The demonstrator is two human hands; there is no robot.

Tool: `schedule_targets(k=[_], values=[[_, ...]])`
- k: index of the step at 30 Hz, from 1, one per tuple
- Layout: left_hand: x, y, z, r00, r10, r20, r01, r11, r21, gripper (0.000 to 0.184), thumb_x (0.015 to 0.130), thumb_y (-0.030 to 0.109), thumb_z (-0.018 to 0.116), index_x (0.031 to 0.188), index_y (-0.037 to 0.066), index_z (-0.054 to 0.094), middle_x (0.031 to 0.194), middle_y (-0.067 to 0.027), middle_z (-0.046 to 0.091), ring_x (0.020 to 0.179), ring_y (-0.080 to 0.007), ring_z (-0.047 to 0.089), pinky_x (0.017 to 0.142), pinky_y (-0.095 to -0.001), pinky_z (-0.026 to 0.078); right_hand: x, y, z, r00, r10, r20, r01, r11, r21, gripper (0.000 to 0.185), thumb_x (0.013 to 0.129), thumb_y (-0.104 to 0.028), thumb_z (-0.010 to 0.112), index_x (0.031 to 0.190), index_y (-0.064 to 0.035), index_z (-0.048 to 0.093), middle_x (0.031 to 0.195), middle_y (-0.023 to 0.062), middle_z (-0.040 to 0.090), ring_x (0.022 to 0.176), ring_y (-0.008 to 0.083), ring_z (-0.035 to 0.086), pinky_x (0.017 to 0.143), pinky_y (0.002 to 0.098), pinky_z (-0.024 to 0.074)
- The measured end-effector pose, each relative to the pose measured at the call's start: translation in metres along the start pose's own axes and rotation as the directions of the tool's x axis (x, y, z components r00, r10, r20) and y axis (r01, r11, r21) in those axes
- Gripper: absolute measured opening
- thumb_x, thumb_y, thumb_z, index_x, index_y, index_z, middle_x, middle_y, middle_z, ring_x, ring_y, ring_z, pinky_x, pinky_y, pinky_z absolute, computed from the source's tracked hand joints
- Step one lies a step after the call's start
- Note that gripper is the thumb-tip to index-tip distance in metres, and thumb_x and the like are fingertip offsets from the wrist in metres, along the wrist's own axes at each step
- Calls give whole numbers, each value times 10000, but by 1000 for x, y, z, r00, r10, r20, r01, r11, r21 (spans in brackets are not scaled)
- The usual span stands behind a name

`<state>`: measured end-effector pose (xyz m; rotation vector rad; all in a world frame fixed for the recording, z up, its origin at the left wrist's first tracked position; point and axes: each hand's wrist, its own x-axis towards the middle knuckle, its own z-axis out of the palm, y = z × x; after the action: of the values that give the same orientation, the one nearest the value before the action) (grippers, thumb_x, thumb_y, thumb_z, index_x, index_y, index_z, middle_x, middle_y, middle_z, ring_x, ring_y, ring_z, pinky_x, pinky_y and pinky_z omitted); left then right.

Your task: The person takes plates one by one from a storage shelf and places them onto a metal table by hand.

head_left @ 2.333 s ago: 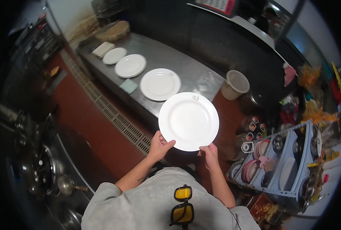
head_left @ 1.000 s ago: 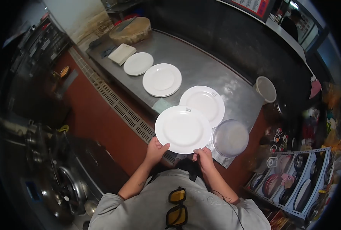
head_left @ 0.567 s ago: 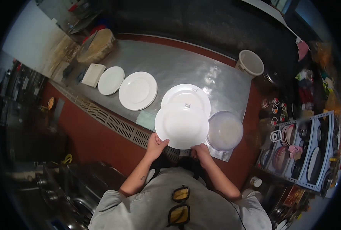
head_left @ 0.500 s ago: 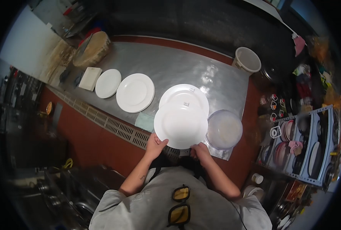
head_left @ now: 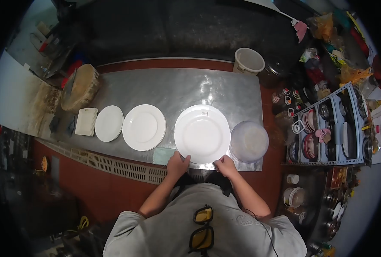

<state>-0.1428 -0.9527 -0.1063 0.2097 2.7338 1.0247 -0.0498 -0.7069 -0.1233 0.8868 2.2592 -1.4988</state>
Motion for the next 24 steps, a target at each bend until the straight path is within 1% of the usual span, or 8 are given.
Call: schedule_targets(k=[2,5,8,11,14,17,20,24], values=[[9,-8,2,998,54,-22,-54,999,8,438,834,401,762,909,6,589,707,-152,652,689,-377,653,638,-468,513,6,2,4,995,-60,-75,50,990,-130,387,813,-288,696,963,53,592,807,169,704,705,272,694,662,374,555],[16,-4,-6,999,44,25,-44,999,17,400,835,375,751,976,21,630,808,-189,699,780,-418,679,712,-508,531,-4,-20,2,993,-64,-102,35,964,-265,495,805,-322,679,1076,85,607,896,231,713,840,358,709,800,414,554],[26,-11,-5,998,69,4,-69,997,27,401,835,373,753,977,18,633,828,-192,705,806,-410,684,722,-508,531,-12,-34,4,992,-56,-117,26,969,-245,564,801,-340,667,1170,82,603,960,258,711,927,389,704,851,424,543],[33,-14,-4,997,82,8,-82,992,97,396,831,363,758,982,16,642,867,-200,715,844,-395,693,743,-502,536,-14,-43,5,992,-43,-119,18,978,-208,584,783,-360,669,1148,88,583,980,271,706,964,417,692,875,451,535],[37,-4,-15,995,23,99,-28,998,59,408,835,360,752,1004,4,649,908,-216,720,881,-394,699,769,-495,542,-14,-47,6,996,-13,-93,-6,980,-200,584,787,-362,662,1154,85,580,982,273,705,962,427,689,879,459,532],[41,-7,-17,991,-1,137,-1,1000,14,427,836,364,745,1025,-7,651,921,-234,717,907,-406,698,795,-489,544,-15,-49,8,996,-7,-93,-12,979,-205,586,788,-359,659,1160,86,576,984,274,705,963,433,686,883,463,531],[49,-14,-12,990,-71,123,67,997,32,442,830,375,741,1015,-17,652,920,-249,714,920,-414,696,808,-488,544,-10,-41,11,994,-12,-107,-9,981,-193,587,788,-357,659,1171,80,574,989,277,703,968,433,685,885,464,530],[60,-33,1,991,-32,131,41,997,-62,426,817,360,751,962,-26,648,892,-240,714,886,-400,702,792,-467,546,-12,-42,12,994,-16,-104,-2,985,-170,581,796,-349,655,1195,66,574,998,274,703,970,428,685,890,460,529]])
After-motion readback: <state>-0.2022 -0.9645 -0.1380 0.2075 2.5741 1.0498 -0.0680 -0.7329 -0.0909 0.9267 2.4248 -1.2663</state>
